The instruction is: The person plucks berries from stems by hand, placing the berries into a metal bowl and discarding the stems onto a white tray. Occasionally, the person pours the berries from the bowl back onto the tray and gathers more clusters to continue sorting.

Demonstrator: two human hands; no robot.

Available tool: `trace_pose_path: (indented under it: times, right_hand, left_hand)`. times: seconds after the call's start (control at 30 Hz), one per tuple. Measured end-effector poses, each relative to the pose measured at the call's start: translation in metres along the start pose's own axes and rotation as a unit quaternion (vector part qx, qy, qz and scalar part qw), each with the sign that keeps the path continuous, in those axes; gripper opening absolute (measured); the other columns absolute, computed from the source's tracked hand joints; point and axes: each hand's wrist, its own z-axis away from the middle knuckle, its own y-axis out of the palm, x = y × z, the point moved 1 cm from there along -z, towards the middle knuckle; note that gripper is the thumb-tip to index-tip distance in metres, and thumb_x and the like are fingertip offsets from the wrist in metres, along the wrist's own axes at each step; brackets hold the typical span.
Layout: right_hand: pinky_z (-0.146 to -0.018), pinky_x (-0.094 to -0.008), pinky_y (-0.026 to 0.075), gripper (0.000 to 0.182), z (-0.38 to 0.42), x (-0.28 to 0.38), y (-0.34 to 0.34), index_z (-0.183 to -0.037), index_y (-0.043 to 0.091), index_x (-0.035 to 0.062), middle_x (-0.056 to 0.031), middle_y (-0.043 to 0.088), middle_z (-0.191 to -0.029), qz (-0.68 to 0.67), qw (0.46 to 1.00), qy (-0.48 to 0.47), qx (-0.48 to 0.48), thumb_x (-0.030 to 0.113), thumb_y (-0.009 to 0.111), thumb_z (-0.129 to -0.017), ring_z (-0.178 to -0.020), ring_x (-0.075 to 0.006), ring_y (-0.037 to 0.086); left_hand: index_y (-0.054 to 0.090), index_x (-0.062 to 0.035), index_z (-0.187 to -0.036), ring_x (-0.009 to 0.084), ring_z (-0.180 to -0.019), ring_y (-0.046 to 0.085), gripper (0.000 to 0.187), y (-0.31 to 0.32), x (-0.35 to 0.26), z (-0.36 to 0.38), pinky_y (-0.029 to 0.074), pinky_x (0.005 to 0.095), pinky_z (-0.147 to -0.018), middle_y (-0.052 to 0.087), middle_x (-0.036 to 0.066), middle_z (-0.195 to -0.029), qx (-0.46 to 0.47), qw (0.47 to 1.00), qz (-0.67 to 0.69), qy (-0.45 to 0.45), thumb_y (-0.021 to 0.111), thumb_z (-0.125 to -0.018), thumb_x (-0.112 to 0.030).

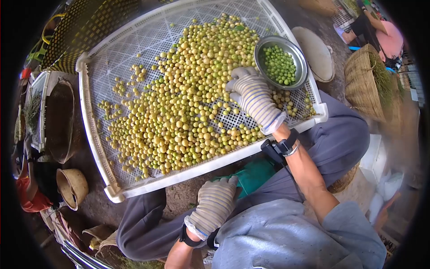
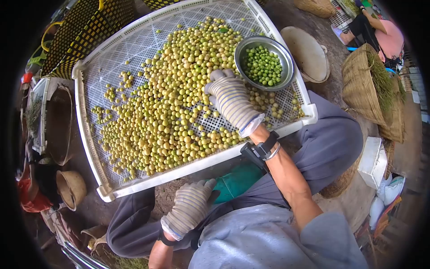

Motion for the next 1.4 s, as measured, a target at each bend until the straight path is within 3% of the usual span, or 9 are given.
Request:
trace_pose_path:
  times: [0.27,0.43,0.53,0.67,0.83,1.1,1.2,1.3,1.4]
  right_hand:
    - [-0.091,-0.0418,0.052,0.014,-0.006,0.008,0.013,-0.083,0.073,0.0104,-0.0071,0.063,-0.111,0.061,0.995,0.042,0.063,0.012,0.081,-0.071,-0.109,-0.0299,0.057]
    - [-0.086,-0.0374,0.054,0.014,0.009,-0.005,-0.010,-0.091,0.070,0.0070,-0.0118,0.067,-0.106,-0.128,0.978,0.042,-0.160,0.010,0.077,-0.079,-0.100,-0.0289,0.063]
    - [-0.079,-0.0271,0.053,0.015,0.028,-0.001,-0.061,-0.107,0.066,0.0033,-0.0081,0.070,-0.100,-0.529,0.798,0.270,-0.101,0.007,0.065,-0.092,-0.085,-0.0182,0.066]
    - [-0.070,-0.0233,0.051,0.021,0.044,-0.013,-0.062,-0.116,0.065,0.0010,-0.0044,0.069,-0.094,-0.698,0.651,0.265,-0.137,0.010,0.061,-0.098,-0.078,-0.0094,0.061]
    - [-0.070,-0.0243,0.051,0.015,0.042,-0.012,-0.050,-0.104,0.071,-0.0001,0.0000,0.066,-0.085,-0.592,0.753,0.284,-0.031,0.012,0.063,-0.098,-0.076,-0.0086,0.061]
    - [-0.069,-0.0267,0.051,0.009,0.059,-0.025,-0.043,-0.097,0.072,0.0002,-0.0028,0.069,-0.081,-0.378,0.887,0.251,-0.086,0.008,0.071,-0.093,-0.074,-0.0074,0.059]
    - [-0.069,-0.0303,0.053,0.010,0.060,-0.021,-0.044,-0.096,0.072,0.0016,-0.0087,0.072,-0.079,-0.368,0.888,0.263,-0.082,0.011,0.073,-0.092,-0.072,-0.0133,0.065]
    - [-0.072,-0.0405,0.056,0.015,0.062,-0.019,-0.042,-0.099,0.072,0.0055,-0.0174,0.074,-0.091,-0.256,0.932,0.257,-0.014,0.018,0.072,-0.090,-0.079,-0.0335,0.071]
    - [-0.073,-0.0411,0.056,0.018,0.061,-0.013,-0.034,-0.102,0.072,0.0075,-0.0165,0.074,-0.090,-0.208,0.951,0.227,-0.037,0.019,0.072,-0.089,-0.081,-0.0345,0.071]
  left_hand:
    - [0.065,-0.0105,-0.097,0.0326,-0.087,0.069,0.015,-0.037,0.022,-0.052,0.054,0.0449,-0.075,0.068,0.012,-0.091,-0.169,0.984,-0.028,-0.037,0.067,-0.092,-0.025]
    - [0.068,-0.0139,-0.113,0.0340,-0.106,0.062,0.026,-0.036,0.021,-0.101,0.050,0.0478,-0.090,0.066,0.012,-0.113,-0.238,0.964,-0.064,0.100,0.069,-0.087,-0.019]
    - [0.069,-0.0160,-0.115,0.0320,-0.109,0.060,0.028,-0.020,0.021,-0.120,0.048,0.0470,-0.092,0.062,0.010,-0.115,-0.262,0.936,-0.146,0.185,0.068,-0.087,-0.019]
    - [0.070,-0.0156,-0.100,0.0268,-0.099,0.061,0.020,-0.032,0.034,-0.118,0.046,0.0435,-0.086,0.063,0.007,-0.099,-0.171,0.962,-0.211,0.029,0.073,-0.081,-0.021]
    - [0.070,-0.0107,-0.096,0.0350,-0.089,0.066,0.020,-0.056,0.048,-0.140,0.048,0.0478,-0.081,0.068,0.013,-0.094,-0.326,0.940,-0.083,-0.066,0.075,-0.085,-0.028]
    - [0.070,-0.0085,-0.094,0.0318,-0.088,0.066,0.017,-0.056,0.052,-0.172,0.047,0.0469,-0.080,0.067,0.010,-0.085,-0.339,0.929,-0.147,0.008,0.073,-0.083,-0.021]
    - [0.069,-0.0106,-0.095,0.0286,-0.088,0.066,0.016,-0.059,0.040,-0.169,0.047,0.0456,-0.080,0.066,0.008,-0.085,-0.296,0.921,-0.251,0.033,0.071,-0.079,-0.016]
    - [0.067,-0.0105,-0.095,0.0258,-0.087,0.066,0.018,-0.061,0.035,-0.168,0.047,0.0436,-0.079,0.065,0.007,-0.085,-0.261,0.920,-0.290,0.041,0.070,-0.078,-0.013]
    - [0.065,-0.0098,-0.094,0.0269,-0.083,0.066,0.013,-0.058,0.037,-0.169,0.047,0.0426,-0.078,0.065,0.007,-0.082,-0.255,0.923,-0.285,0.037,0.068,-0.081,-0.013]
